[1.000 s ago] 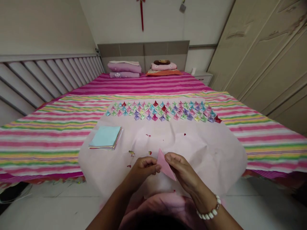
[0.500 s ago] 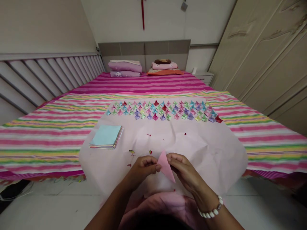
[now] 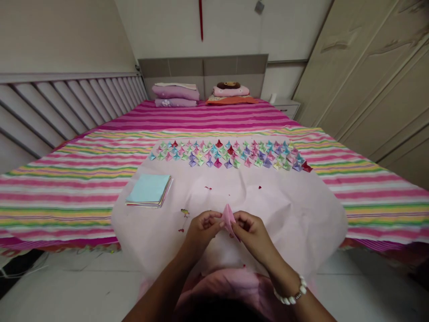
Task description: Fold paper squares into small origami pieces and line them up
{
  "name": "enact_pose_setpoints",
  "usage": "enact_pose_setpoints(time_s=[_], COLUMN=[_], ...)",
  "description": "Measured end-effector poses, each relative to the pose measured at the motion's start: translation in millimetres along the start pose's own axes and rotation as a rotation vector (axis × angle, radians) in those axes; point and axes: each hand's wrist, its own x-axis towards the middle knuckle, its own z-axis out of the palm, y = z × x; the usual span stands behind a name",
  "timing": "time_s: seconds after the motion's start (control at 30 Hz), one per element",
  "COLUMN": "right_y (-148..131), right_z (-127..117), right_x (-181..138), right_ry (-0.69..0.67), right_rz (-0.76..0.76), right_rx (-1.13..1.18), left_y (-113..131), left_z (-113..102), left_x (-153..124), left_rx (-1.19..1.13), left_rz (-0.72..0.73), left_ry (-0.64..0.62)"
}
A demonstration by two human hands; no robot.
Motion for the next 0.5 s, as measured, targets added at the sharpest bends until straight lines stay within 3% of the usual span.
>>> enact_pose_setpoints(time_s=[0.1,0.2,0.5], right_y=[4,6,10], right_z=[5,8,17], right_x=[0,-2,-5], right_ry=[0.134,0.192,0.238], right_rz=[-0.147,-0.290,-0.474], right_rx=[-0.239,-0.402,-0.560], left_y=[1,11,19], left_z=[9,17,24], left_x=[-4,-12,-15], left_rx=[0.018,0.070,0.468], left_rz=[0.042,0.090,0.241], left_ry=[0.056,0.007,0.061])
